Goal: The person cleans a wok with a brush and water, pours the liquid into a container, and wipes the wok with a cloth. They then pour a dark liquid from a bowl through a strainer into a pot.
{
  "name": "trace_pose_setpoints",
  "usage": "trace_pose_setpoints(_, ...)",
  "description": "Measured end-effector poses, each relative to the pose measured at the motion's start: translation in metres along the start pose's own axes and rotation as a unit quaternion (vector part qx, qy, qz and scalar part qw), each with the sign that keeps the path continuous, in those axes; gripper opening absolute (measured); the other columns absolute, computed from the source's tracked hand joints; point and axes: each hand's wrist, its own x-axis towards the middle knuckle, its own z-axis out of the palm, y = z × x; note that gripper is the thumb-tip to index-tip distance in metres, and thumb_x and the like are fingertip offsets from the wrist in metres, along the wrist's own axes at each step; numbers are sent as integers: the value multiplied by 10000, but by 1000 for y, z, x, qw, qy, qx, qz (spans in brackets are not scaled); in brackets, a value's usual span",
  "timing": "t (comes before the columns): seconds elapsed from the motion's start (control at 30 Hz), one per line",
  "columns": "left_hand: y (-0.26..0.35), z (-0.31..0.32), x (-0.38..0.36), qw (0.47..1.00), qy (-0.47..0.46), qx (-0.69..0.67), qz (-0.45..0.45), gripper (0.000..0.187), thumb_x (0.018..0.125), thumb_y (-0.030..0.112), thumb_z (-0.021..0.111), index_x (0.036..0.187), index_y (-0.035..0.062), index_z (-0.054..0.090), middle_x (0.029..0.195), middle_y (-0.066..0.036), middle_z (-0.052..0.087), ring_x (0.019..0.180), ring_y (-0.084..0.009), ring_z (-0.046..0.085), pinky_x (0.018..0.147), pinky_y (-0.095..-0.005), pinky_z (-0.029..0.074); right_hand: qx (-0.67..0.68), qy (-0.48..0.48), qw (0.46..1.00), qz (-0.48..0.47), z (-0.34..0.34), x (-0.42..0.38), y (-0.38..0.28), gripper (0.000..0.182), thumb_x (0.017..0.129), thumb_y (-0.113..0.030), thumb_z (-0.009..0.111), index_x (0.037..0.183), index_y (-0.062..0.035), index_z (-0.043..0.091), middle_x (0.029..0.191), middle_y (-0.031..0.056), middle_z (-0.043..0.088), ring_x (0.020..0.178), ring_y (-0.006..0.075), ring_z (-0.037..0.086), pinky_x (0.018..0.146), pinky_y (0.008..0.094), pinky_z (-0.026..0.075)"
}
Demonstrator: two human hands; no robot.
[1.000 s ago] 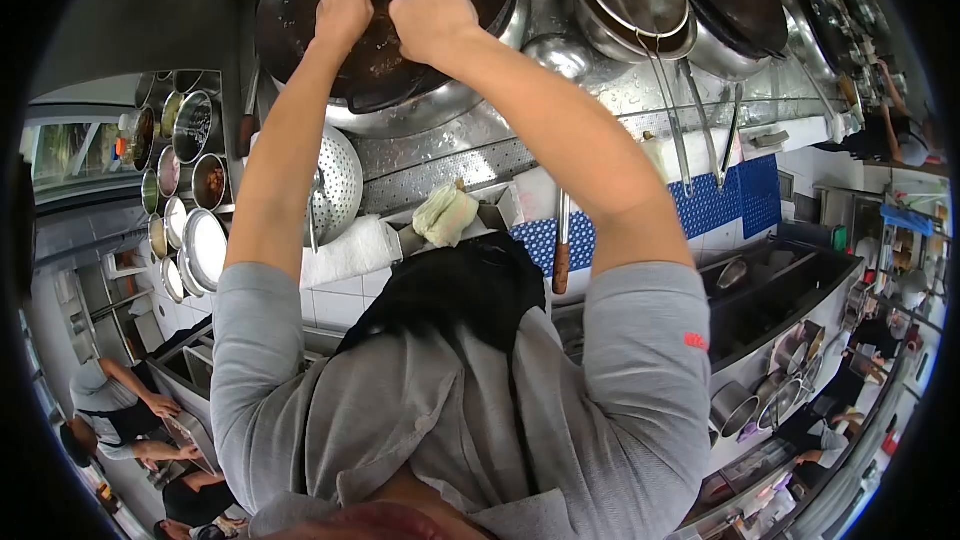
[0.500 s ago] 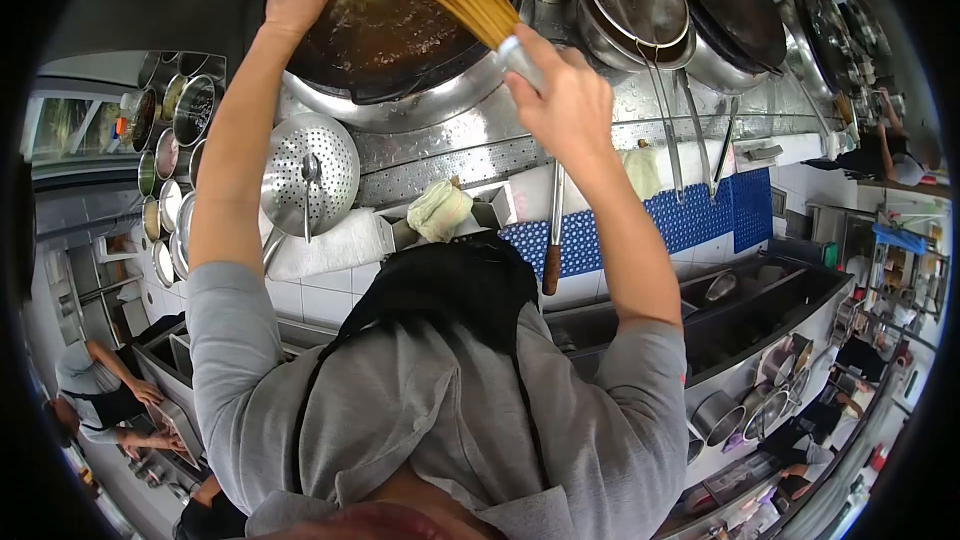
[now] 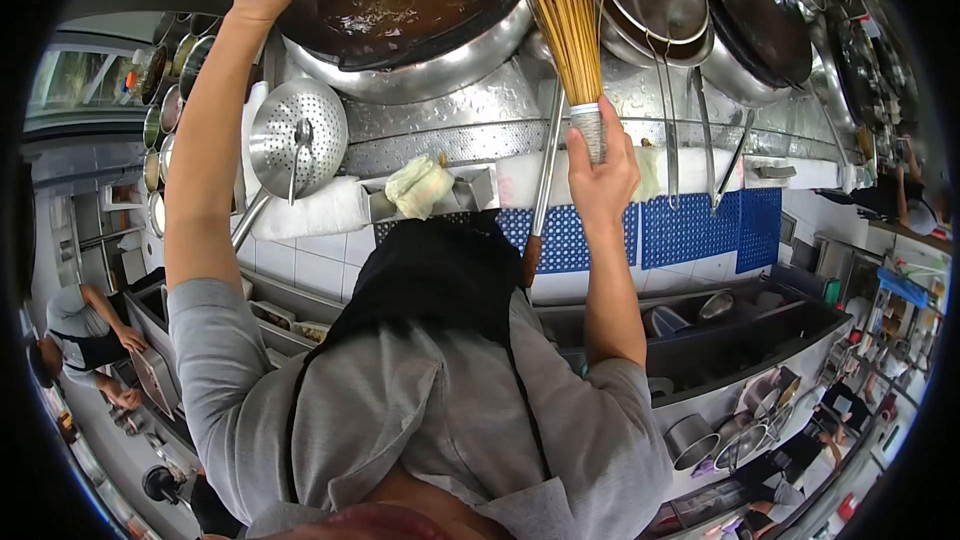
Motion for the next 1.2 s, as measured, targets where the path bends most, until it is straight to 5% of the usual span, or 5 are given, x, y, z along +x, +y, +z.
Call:
trace_pose_setpoints(0.2,14,-34,-31,996,20,-36,-80,617,791,-24,645,1306,316,639,1474,-170,484,826,-299,727,611,-369,598,-85,20,996,-19,-6,-42,34,524,852,-181,758,1334,-68,585,1155,199,681,1028,394,667,898,437,521)
trace_pose_setpoints(0.5,55,-113,-165,879,187,-132,-418,719,737,-65,495,1449,36,499,1268,-251,570,1293,-376,463,1110,-435,365,-213,-18,971,105,3,-91,96,504,847,-281,720,1286,-121,532,1094,251,658,945,452,651,819,525,506)
trace_pose_setpoints(0.77,74,-143,-279,504,79,-368,-777,460,801,-69,514,1257,-20,550,1020,-153,658,644,-184,647,438,-274,552,-406,14,912,-59,-1,-104,93,602,854,-280,714,1394,-144,484,1154,285,628,1136,427,574,962,499,466)
trace_pose_setpoints(1.0,53,-134,-319,394,24,-448,-802,489,873,57,608,1336,-18,471,1002,-176,651,553,-202,650,457,-268,561,-242,-95,964,-50,13,-138,30,378,847,-218,736,1163,-26,657,1106,242,616,1050,433,589,940,482,480)
trace_pose_setpoints(1.2,41,-134,-325,514,-93,-353,-776,840,903,293,712,1565,38,261,1214,-185,624,698,-204,688,494,-284,545,-224,-155,959,83,40,-171,12,630,823,-163,751,1390,-92,485,1183,258,575,1072,459,601,930,509,502)
